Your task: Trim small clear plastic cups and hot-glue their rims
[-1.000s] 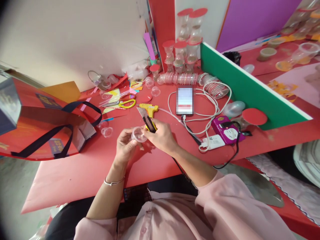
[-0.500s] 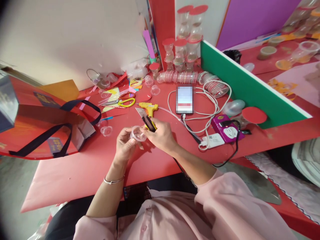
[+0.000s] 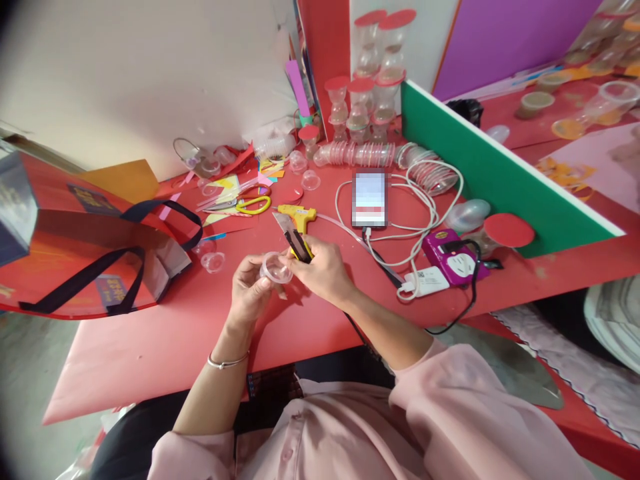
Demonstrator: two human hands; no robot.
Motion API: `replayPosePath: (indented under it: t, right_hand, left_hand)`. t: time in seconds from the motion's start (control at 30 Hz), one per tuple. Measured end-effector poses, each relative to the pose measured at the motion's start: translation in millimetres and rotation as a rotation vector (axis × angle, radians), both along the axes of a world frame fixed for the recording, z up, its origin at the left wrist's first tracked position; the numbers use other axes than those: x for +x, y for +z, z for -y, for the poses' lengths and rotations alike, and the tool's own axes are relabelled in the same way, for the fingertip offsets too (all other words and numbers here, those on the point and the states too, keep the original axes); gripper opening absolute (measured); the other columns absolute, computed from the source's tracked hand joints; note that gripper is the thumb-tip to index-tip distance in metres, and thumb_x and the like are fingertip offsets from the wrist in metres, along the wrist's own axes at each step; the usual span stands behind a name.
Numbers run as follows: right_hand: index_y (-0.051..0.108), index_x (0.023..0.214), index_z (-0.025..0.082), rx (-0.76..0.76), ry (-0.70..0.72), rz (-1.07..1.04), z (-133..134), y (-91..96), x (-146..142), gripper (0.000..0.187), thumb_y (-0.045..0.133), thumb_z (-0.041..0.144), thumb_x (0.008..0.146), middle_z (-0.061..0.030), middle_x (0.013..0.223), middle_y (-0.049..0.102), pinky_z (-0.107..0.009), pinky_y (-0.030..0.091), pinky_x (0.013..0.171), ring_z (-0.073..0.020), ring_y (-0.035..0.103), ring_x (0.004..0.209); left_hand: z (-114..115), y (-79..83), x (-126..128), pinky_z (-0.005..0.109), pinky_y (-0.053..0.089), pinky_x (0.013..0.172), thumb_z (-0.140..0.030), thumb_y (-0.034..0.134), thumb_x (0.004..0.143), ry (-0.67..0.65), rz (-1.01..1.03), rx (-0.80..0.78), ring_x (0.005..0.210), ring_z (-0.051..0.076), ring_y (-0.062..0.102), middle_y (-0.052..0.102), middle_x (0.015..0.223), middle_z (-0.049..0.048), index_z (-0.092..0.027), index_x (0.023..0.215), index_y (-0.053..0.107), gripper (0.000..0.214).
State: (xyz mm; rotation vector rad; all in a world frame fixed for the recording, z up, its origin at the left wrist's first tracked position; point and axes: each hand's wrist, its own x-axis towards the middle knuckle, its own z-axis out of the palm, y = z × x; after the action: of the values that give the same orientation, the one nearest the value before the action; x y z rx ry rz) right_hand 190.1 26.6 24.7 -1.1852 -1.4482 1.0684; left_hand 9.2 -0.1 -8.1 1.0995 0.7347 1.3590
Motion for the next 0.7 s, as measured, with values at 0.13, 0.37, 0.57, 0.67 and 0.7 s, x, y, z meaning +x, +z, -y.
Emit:
replayPosePath:
  t: [0.13,0.37,0.57,0.67,0.7]
  right_hand:
    - [0.071,0.080,0.021,0.017,-0.023,-0.006,2.7,1.6,-0.7,0.017,0.078,0.037,0.082,0.0012,0.068,0.070,-0.023,0.046,0.057,-0.0131,0.061,0.060]
    - [0.070,0.078,0.020,0.015,0.005,-0.002,-0.9,-2.1,-0.4,0.027,0.080,0.045,0.082,0.0017,0.068,0.068,-0.022,0.045,0.057,-0.0121,0.059,0.060]
    - [0.069,0.077,0.021,0.006,-0.002,-0.001,-1.5,-3.4,-0.4,0.018,0.079,0.035,0.080,0.0020,0.068,0.068,-0.022,0.043,0.055,-0.0115,0.058,0.058]
    - [0.069,0.079,0.021,-0.003,-0.013,-0.039,0.5,-3.5,-0.8,0.019,0.079,0.037,0.081,0.0027,0.065,0.066,-0.022,0.044,0.053,-0.0118,0.059,0.056]
    - [0.069,0.079,0.021,-0.010,-0.012,-0.054,1.1,-3.6,-1.0,0.020,0.080,0.038,0.081,0.0028,0.065,0.066,-0.022,0.044,0.053,-0.0119,0.059,0.056]
  left_hand:
    - [0.3,-0.5,0.2,0.027,0.065,0.049,-0.029,0.085,0.082,-0.011,0.032,0.006,0.080,0.021,0.077,0.077,0.110,0.0079,-0.022,0.113,0.072,0.034]
    - [-0.5,0.6,0.5,0.027,0.065,0.049,-0.031,0.087,0.080,0.011,0.018,-0.001,0.079,0.021,0.077,0.078,0.104,0.0077,-0.020,0.113,0.071,0.038]
    - [0.1,1.1,1.2,0.028,0.065,0.049,-0.032,0.087,0.080,0.006,0.011,-0.022,0.079,0.022,0.078,0.078,0.102,0.0083,-0.020,0.111,0.071,0.037]
    - [0.4,0.6,2.1,0.026,0.064,0.049,-0.031,0.086,0.081,-0.002,0.029,-0.005,0.079,0.021,0.077,0.079,0.098,0.0070,-0.021,0.112,0.071,0.037]
    - [0.4,0.4,2.2,0.026,0.064,0.049,-0.031,0.086,0.080,-0.002,0.032,0.000,0.079,0.021,0.077,0.079,0.098,0.0068,-0.021,0.111,0.071,0.036]
